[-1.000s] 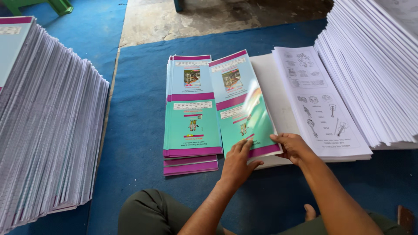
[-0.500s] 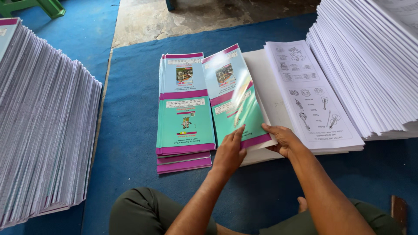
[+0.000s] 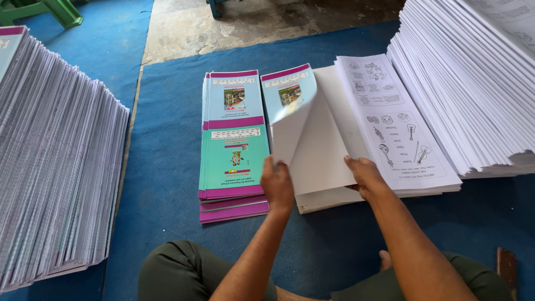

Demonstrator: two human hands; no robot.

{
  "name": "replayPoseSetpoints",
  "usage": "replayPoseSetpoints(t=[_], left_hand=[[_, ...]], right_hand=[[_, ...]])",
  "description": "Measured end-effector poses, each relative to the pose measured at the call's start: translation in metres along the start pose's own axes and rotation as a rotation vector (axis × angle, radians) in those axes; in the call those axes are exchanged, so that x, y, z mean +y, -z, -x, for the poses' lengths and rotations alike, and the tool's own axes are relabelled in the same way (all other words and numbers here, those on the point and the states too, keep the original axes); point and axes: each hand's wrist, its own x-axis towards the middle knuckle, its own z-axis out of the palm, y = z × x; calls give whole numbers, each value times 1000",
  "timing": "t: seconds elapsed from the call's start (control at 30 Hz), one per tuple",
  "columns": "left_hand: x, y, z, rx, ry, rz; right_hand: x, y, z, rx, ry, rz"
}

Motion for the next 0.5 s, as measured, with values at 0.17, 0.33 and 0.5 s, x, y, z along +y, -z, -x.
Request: replayPoseSetpoints(t=[0.17, 0.33, 0.5], left_hand=[[-28, 9, -19, 233, 164, 453], [-40, 49, -22, 248, 400, 590], [-34, 92, -19, 143, 426, 471]], right_hand=[[8, 6, -3, 83, 122, 155], [7, 5, 5, 206, 104, 301], [8, 4, 8, 280, 101, 597]])
